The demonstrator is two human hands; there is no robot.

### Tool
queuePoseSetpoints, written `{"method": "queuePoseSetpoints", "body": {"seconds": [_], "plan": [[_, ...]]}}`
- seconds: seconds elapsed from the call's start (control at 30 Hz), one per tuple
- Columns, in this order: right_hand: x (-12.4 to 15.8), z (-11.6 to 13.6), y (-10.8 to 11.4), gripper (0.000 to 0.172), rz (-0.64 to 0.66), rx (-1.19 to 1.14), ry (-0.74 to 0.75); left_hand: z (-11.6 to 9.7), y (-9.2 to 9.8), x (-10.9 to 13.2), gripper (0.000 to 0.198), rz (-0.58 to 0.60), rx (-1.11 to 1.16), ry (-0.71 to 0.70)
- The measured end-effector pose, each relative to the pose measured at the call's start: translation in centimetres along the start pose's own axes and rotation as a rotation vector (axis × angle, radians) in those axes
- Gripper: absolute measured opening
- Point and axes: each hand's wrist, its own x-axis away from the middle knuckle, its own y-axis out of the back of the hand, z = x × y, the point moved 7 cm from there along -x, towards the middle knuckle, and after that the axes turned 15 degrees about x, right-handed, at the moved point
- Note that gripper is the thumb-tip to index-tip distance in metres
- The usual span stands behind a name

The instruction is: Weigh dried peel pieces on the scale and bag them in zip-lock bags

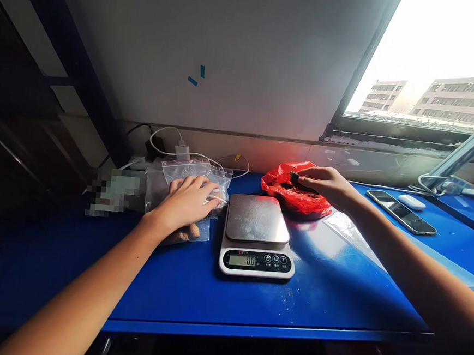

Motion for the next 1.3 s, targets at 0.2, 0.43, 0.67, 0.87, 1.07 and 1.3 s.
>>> {"method": "queuePoseSetpoints", "body": {"seconds": [0.2, 0.43, 0.67, 0.87, 1.07, 1.3], "plan": [[2.8, 6.9, -4.0, 0.019, 0.093, 0.026, 0.181, 0.0, -0.2, -0.1, 0.049, 0.017, -0.008, -0.008], [2.4, 10.6, -8.2, 0.020, -0.042, 0.472, 0.321, -0.1, -0.2, 0.1, 0.051, 0.038, -0.004, -0.022], [2.5, 11.0, -8.4, 0.026, -0.009, 0.488, 0.390, -0.2, -0.4, 0.2, 0.050, 0.045, -0.006, -0.062], [2.2, 10.9, -8.2, 0.024, 0.049, 0.346, 0.346, -0.2, -0.6, 0.2, 0.051, 0.065, -0.005, -0.064], [2.3, 10.4, -7.9, 0.026, -0.041, 0.429, 0.346, -0.2, -0.4, 0.3, 0.051, 0.075, -0.012, -0.061], [3.7, 5.4, -1.8, 0.028, -0.497, 0.696, 0.301, -0.2, -0.8, 0.0, 0.051, 0.078, -0.010, -0.087]]}}
